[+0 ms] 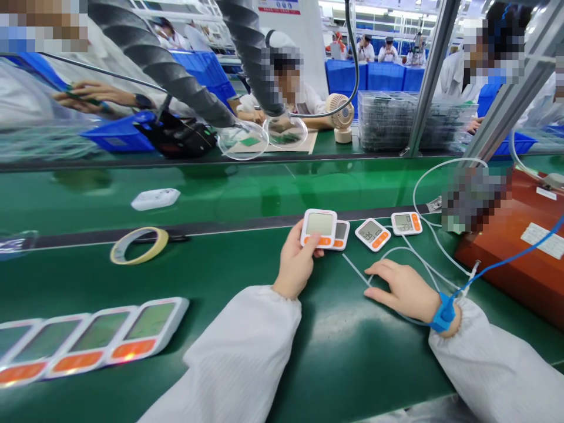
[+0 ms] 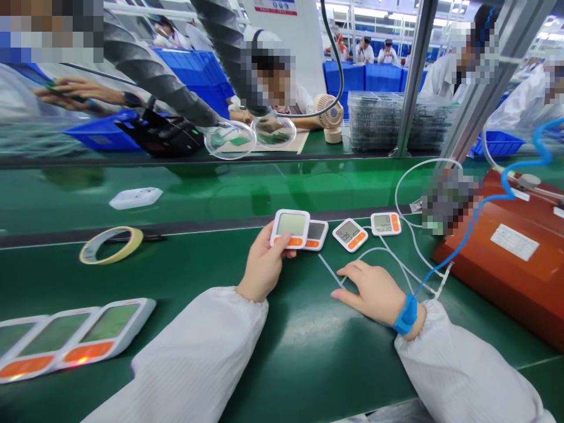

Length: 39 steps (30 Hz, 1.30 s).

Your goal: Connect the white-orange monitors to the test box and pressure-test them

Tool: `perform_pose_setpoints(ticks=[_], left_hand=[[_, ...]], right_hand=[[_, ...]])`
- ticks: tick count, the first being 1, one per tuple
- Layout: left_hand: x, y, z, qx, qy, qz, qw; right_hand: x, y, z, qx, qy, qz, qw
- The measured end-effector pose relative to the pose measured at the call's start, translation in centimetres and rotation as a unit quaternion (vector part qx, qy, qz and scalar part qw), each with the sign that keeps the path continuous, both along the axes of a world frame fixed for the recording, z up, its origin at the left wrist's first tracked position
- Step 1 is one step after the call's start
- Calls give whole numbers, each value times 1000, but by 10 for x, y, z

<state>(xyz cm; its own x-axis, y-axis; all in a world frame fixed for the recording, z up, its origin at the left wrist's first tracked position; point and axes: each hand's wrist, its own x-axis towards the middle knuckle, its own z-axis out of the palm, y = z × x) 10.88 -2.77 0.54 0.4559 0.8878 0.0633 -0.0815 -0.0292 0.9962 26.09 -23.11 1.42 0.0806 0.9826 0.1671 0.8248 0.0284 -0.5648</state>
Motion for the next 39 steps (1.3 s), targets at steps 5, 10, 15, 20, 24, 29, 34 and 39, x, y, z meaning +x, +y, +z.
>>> perform_pose_setpoints(ticks=[5, 10, 15, 20, 24, 29, 34, 39], left_hand=[[-13, 41, -13, 110, 176, 69, 976], [-17, 53, -11, 279, 311, 48, 907], [-7, 12, 3, 263, 170, 32, 949], [5, -51, 10, -13, 83, -239, 967], [8, -67, 7, -139, 9, -280, 950], [9, -54, 1, -169, -66, -173, 968], [7, -42, -1, -194, -36, -243, 950], [5, -44, 0, -107, 17, -304, 947]], right_hand=[[12, 12, -4, 78, -73, -128, 986], [22, 44, -9, 43, -174, -186, 966], [25, 58, -20, 59, -171, -173, 968], [21, 47, -14, 165, -104, -193, 962], [6, 35, 2, 241, -54, -117, 962], [-2, 26, 9, 141, 85, -52, 985], [0, 31, 1, 32, 11, -47, 998], [-1, 35, -1, -44, -59, -67, 995]])
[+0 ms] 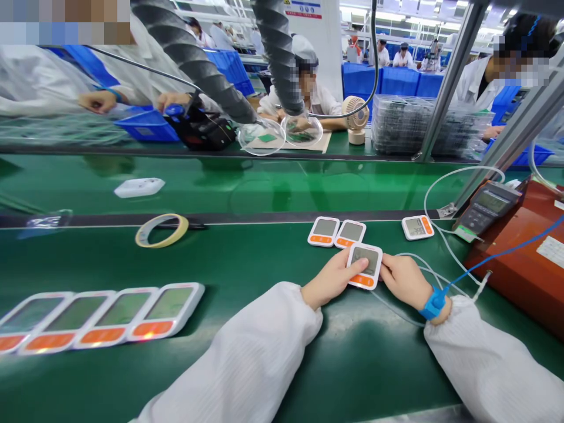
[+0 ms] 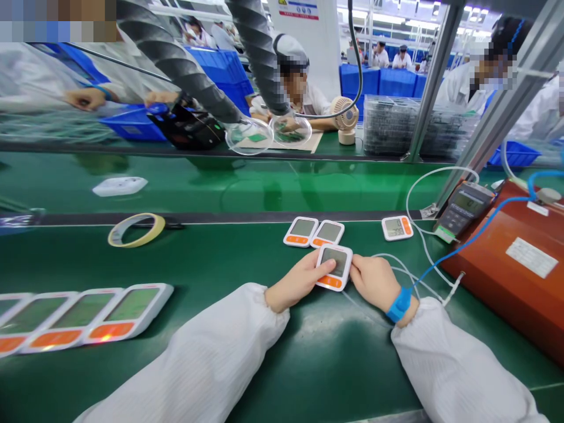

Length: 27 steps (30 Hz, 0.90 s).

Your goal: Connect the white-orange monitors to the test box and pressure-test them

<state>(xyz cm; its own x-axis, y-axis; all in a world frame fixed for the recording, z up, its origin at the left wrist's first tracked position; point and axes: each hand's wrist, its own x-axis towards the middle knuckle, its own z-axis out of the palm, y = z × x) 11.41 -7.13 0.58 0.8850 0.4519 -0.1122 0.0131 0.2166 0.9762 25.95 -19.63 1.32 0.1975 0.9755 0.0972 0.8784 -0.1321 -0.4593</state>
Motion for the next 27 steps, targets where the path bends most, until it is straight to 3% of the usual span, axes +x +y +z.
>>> perform_pose_setpoints(ticks=[6, 9, 14, 19, 22, 27], left_hand=[[-3, 7, 8, -3, 7, -55, 998], [-7, 25, 11, -2, -6, -39, 999], [-17, 67, 16, -6, -22, 152, 988], [-32, 109, 5, -3, -36, 347, 937], [-40, 125, -6, 99, 57, 385, 916], [-46, 129, -14, 278, 182, 362, 871]], right_hand=[[-2, -2, 4, -20, -39, -58, 997], [-1, -3, 6, -13, -32, -68, 997], [15, -2, 0, 96, 13, -54, 994], [49, 1, -16, 151, -110, -119, 975], [66, 0, -24, 131, -170, -193, 957], [83, 2, -35, 120, -170, -268, 941]])
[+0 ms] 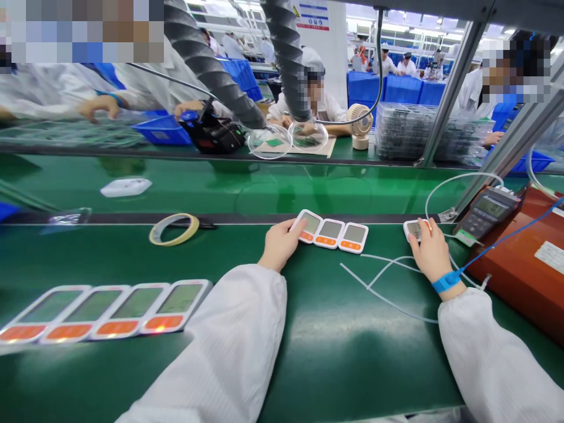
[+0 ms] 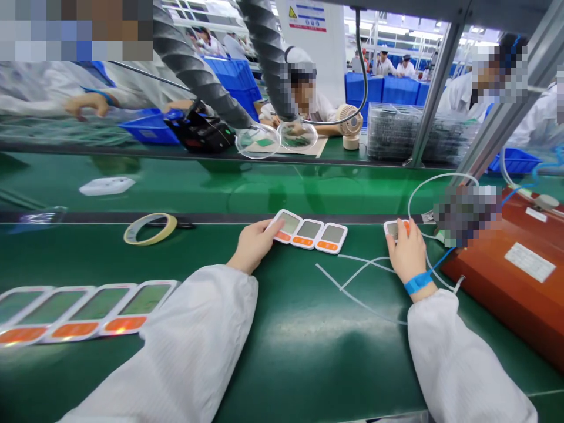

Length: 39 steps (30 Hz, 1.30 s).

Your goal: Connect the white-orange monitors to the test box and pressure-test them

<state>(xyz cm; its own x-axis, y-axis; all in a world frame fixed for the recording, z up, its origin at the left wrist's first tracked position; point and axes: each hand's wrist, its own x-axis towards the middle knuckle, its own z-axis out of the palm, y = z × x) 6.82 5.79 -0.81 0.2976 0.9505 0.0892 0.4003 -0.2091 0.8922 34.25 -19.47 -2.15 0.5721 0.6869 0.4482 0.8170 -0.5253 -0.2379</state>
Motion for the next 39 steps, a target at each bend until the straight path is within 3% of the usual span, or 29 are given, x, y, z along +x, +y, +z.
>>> perform_pose_setpoints(ticks=[3, 7, 11, 12, 14, 16, 19, 22, 24, 28, 32, 34, 39], left_hand=[[0, 2, -2, 83, 85, -9, 993], [4, 2, -1, 157, 121, -12, 980], [16, -32, 14, 234, 60, -22, 970], [21, -48, 18, 218, 28, -59, 974], [30, -85, 26, 91, -34, -186, 978], [39, -123, 29, -72, -83, -315, 943], [47, -159, 25, -246, -134, -387, 879], [48, -167, 18, -327, -163, -387, 847], [48, -163, 14, -363, -181, -367, 837], [50, -155, 16, -401, -275, -293, 823], [54, -150, 19, -424, -369, -202, 802], [56, -147, 18, -442, -375, -169, 797], [54, -145, 15, -444, -323, -206, 810]], right_hand=[[7, 3, -3, 30, 44, 1, 999], [12, 5, 3, 89, 120, -18, 989], [8, 3, 14, 105, 216, 10, 971], [5, 2, 17, 108, 222, 29, 969], [-3, 0, 24, 113, 219, 57, 968], [-15, -2, 32, 138, 242, 85, 957], [-40, -5, 43, 199, 347, 168, 901], [-65, -7, 47, 200, 440, 243, 841], [-77, -8, 46, 191, 450, 268, 830], [-85, -8, 42, 125, 382, 307, 863], [-82, -9, 45, 84, 347, 417, 836], [-81, -8, 46, 73, 313, 432, 843], [-80, -5, 40, 42, 232, 379, 895]])
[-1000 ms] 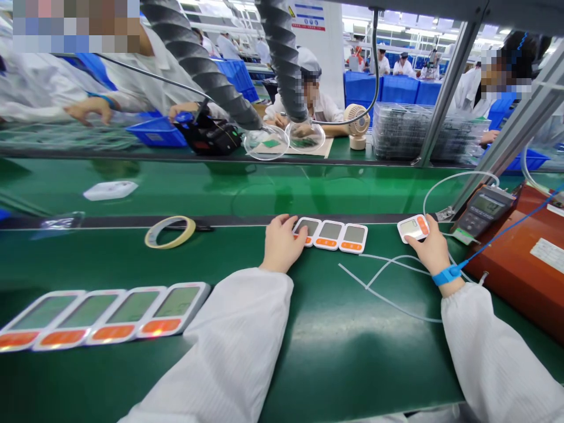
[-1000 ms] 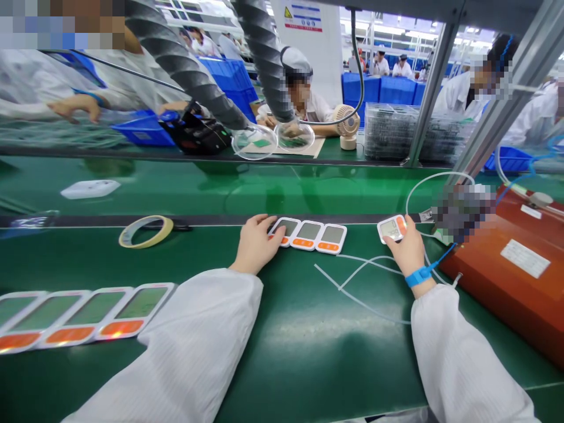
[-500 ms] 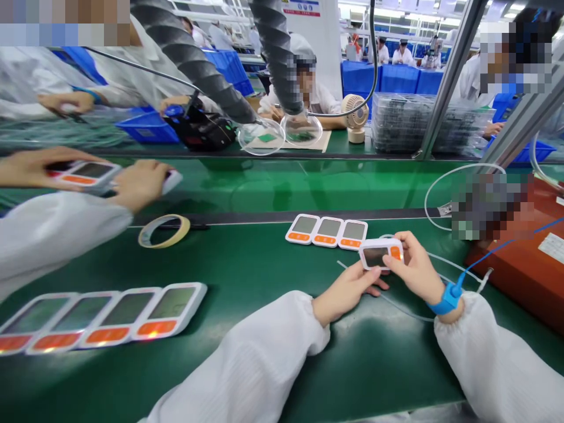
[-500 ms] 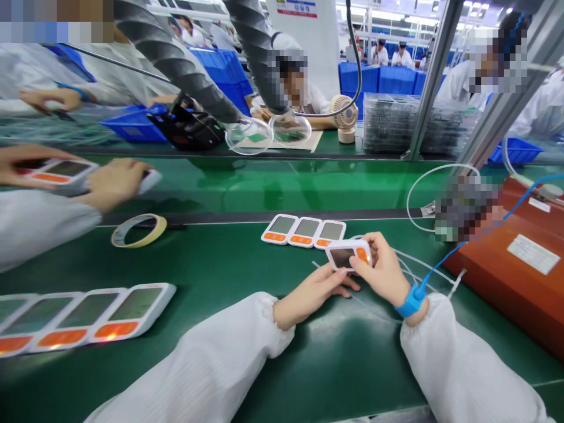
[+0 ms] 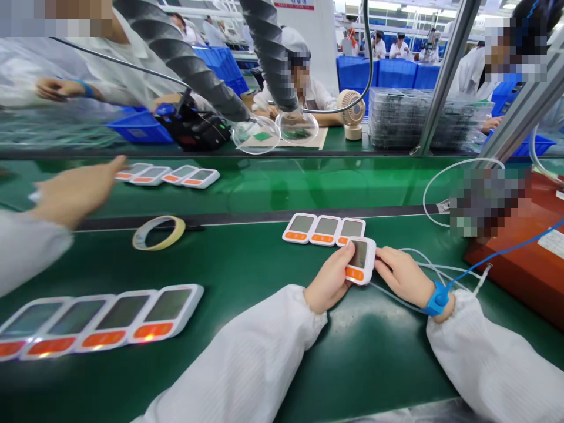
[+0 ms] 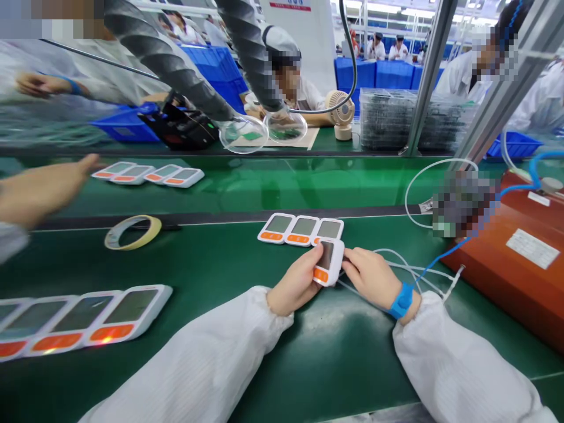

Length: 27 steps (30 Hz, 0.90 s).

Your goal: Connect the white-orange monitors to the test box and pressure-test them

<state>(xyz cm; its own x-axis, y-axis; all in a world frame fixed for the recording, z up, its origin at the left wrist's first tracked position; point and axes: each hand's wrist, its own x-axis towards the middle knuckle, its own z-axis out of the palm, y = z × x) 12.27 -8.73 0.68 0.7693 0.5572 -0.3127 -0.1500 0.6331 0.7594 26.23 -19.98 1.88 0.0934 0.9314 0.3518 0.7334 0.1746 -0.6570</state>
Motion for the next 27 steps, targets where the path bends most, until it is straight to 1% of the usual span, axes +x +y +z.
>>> perform_pose_setpoints(ticks=[3, 5, 6, 7, 9, 11, 14, 16, 18, 21, 24, 26, 27], left_hand=[[-3, -2, 2, 52, -9, -55, 997], [-4, -3, 3, 74, -22, -105, 991], [-4, -3, 4, 82, -27, -118, 989], [-5, -2, 5, 91, -32, -118, 988], [-4, -1, 5, 105, -39, -92, 989], [-4, 1, 5, 116, -44, -68, 990], [-5, 11, 7, 130, -45, -47, 989], [-7, 23, 11, 152, -41, -11, 987], [-11, 38, 16, 177, -35, 48, 982], [-19, 67, 21, 217, -26, 155, 964], [-33, 102, 16, 255, 7, 258, 932], [-44, 126, 7, 276, 81, 329, 899], [-50, 138, 1, 295, 145, 355, 875]], right_hand=[[1, 1, -1, 46, -65, -48, 996], [1, 0, -1, 85, -91, -83, 989], [1, 0, -1, 93, -101, -100, 985], [1, 0, -1, 93, -108, -114, 983], [3, 0, -4, 76, -112, -130, 982], [8, 2, -9, 59, -107, -133, 984], [16, 5, -18, 15, -108, -146, 983], [19, 7, -20, -41, -126, -168, 977], [21, 8, -20, -93, -140, -178, 969], [19, 9, -16, -141, -137, -137, 971], [15, 8, -13, -153, -133, -80, 976], [12, 7, -13, -150, -131, -57, 978], [11, 7, -13, -148, -129, -50, 979]])
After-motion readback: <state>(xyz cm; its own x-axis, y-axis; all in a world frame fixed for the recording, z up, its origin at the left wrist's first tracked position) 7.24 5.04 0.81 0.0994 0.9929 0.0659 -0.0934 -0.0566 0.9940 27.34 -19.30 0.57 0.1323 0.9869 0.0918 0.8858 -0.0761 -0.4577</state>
